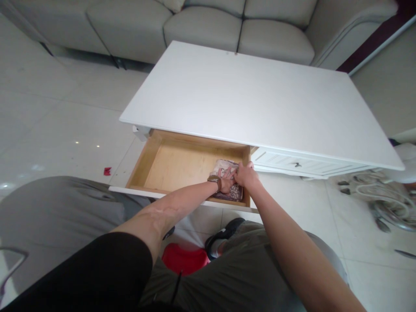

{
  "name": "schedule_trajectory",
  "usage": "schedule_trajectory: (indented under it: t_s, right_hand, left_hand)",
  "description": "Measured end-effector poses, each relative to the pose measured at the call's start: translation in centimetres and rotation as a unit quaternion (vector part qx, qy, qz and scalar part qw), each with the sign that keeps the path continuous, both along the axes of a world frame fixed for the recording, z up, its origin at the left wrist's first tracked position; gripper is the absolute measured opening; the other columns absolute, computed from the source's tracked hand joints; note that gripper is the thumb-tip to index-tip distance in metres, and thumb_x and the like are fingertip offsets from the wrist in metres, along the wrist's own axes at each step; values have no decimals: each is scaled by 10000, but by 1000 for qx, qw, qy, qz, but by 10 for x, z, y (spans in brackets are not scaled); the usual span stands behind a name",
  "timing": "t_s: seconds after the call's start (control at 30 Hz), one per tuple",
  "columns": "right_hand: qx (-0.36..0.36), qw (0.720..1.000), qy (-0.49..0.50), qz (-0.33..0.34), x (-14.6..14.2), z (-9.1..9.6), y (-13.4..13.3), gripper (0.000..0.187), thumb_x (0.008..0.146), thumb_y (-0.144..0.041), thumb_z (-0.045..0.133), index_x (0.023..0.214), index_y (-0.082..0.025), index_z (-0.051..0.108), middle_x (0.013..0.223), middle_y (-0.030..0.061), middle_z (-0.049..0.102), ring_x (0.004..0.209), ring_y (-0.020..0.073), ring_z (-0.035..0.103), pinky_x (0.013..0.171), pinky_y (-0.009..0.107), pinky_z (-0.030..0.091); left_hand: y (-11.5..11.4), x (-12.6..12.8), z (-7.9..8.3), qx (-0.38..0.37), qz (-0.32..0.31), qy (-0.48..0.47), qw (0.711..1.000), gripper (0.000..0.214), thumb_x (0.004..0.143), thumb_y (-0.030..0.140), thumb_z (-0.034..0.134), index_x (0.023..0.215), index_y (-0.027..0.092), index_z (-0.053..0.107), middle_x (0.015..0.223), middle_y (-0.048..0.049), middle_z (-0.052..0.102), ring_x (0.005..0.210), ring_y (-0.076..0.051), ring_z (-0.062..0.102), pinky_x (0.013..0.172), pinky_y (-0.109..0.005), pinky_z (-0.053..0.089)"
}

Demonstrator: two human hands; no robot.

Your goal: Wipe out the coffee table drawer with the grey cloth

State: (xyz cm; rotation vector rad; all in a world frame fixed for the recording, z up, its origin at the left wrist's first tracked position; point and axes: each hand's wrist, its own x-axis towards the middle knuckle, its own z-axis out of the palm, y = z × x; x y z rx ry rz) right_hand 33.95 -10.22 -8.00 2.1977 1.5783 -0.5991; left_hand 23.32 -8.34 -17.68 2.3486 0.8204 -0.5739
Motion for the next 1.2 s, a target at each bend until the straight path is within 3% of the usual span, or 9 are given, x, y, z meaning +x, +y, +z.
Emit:
schedule_trajectory:
  t_s: [0.33, 0.53, 0.7, 0.93, 1.2]
  right_hand:
    - [-3, 1000, 0, 10, -1, 4, -1, 489, 1058, -384, 397, 1472, -127, 437, 1485, 281, 385, 1272, 349, 614, 993, 426, 513]
    - [21, 999, 26, 6, 2, 5, -2, 514, 1067, -406, 341, 1505, -140, 377, 1484, 277, 394, 1288, 367, 587, 1017, 463, 485]
    - [26, 999, 35, 25, 2, 8, -3, 525, 1052, -369, 374, 1528, -150, 363, 1487, 259, 398, 1348, 381, 531, 1042, 467, 473]
    - [35, 999, 37, 2, 1, 11, -3, 538, 1062, -410, 373, 1517, -124, 390, 1479, 277, 393, 1290, 358, 597, 1013, 429, 501]
    - [27, 999, 31, 0, 2, 11, -2, 542, 1054, -424, 427, 1517, -147, 380, 1487, 265, 375, 1282, 332, 604, 1006, 406, 509]
  left_hand:
    - [-7, 4, -3, 7, 13, -14, 1000, 1316, 585, 661, 865, 1680, 336, 212, 1753, -82, -102, 1535, -401, -288, 1256, -664, 4]
    - [18, 9, -4, 15, 14, -7, 1000, 1335, 592, 611, 859, 1692, 285, 176, 1761, -88, -107, 1557, -450, -250, 1199, -773, -104]
    - [44, 14, 1, 27, 36, -27, 999, 1236, 635, 519, 857, 1680, 326, 226, 1774, -60, -89, 1581, -464, -183, 1223, -741, -80]
    - [74, 14, 6, 57, 65, -66, 994, 1028, 798, 470, 684, 1681, 372, 167, 1783, -46, 39, 1622, -375, -58, 1230, -734, -30]
    - [96, -9, 2, 42, 15, -70, 997, 1262, 621, 576, 826, 1680, 331, 185, 1780, -96, 48, 1609, -424, -63, 1219, -737, -33]
